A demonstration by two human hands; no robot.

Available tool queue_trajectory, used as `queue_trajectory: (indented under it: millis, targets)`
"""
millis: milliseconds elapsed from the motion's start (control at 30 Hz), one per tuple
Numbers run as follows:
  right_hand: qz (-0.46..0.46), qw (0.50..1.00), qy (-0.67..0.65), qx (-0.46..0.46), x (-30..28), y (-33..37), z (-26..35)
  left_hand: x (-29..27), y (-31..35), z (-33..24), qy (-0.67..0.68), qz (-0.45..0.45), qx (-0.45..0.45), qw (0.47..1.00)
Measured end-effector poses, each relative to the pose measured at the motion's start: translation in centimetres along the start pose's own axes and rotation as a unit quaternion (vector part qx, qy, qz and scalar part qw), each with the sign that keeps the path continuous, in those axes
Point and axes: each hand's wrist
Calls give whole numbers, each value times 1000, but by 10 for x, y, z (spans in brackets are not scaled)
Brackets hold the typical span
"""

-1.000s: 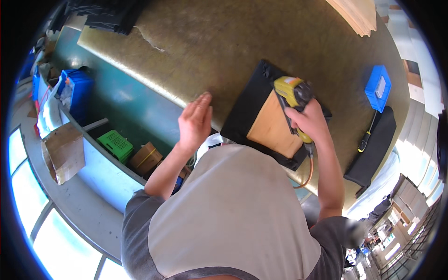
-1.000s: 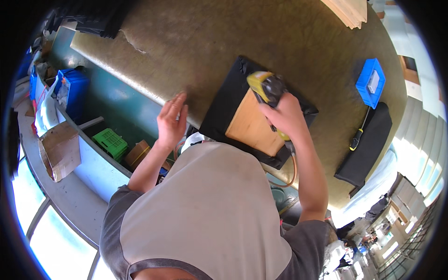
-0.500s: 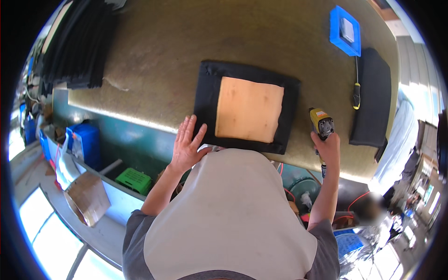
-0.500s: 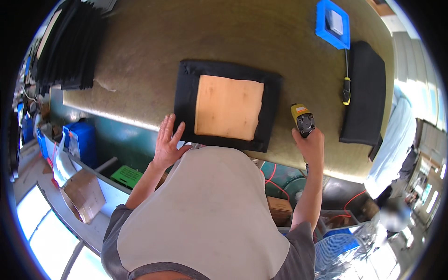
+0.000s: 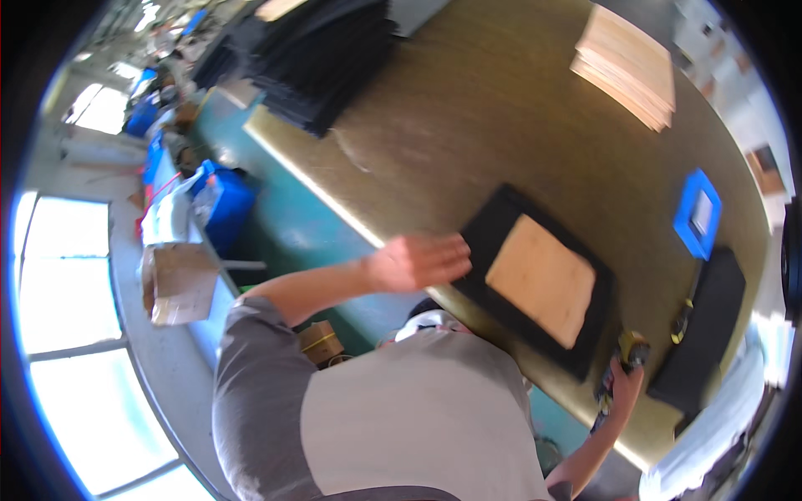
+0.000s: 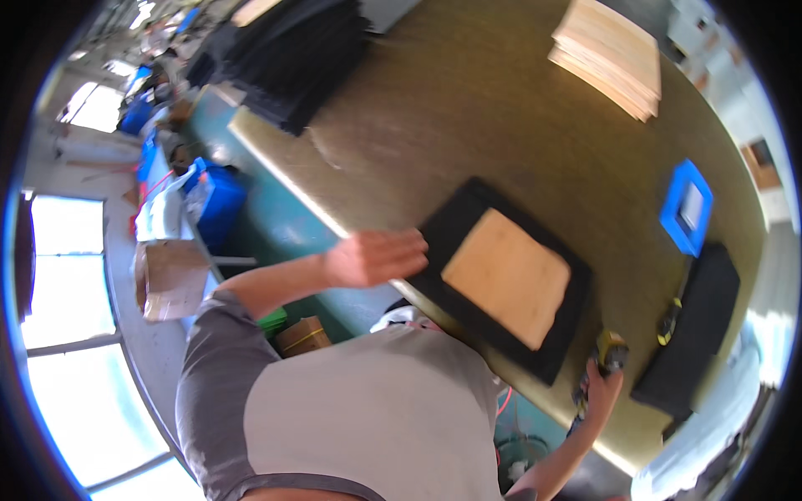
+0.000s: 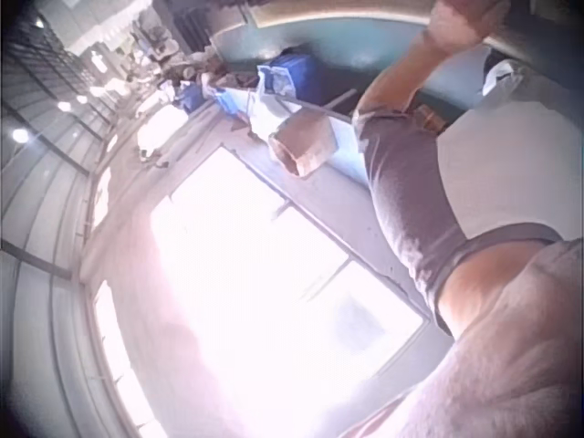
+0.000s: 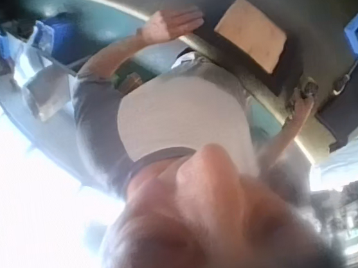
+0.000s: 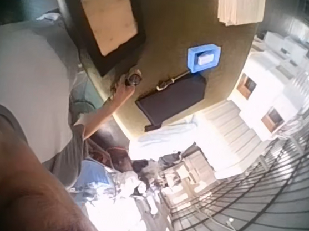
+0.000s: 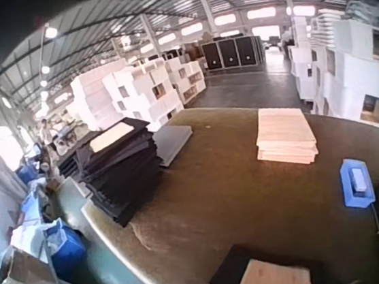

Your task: Stapling fabric to a wood panel to create furniture components using a pneumatic stapler.

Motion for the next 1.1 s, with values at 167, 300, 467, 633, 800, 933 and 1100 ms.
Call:
queue_trajectory:
  millis: [167, 300, 467, 633, 800, 933, 1100]
  targets:
    - [14, 997, 77, -12, 15, -13, 16, -74, -45, 55, 119, -85, -254, 956]
    - [-39, 974, 220, -33, 24, -7, 31, -43, -19, 119, 339, -97, -410, 841]
    - [-143, 943, 277, -120, 45, 9, 24, -30, -13, 114, 437, -167, -383, 796]
    - [-129, 942, 285, -121, 38, 10, 23, -101, -53, 61, 236, -57, -249, 937]
    - [-74, 969, 232, -51, 29, 10, 40, -71, -38, 41, 149, 166, -221, 950]
    - [-69, 967, 237, -63, 28, 11, 44, 35, -34, 11, 96, 29, -298, 949]
    - [1, 962, 274, -14, 16, 8, 46, 147, -129, -57, 31, -99, -340, 935]
Point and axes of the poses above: each hand's wrist, its own y-axis away from the middle knuckle, its own x-axis out of the palm, z = x × y, and after that the axes turned 11 degrees about y, right-handed
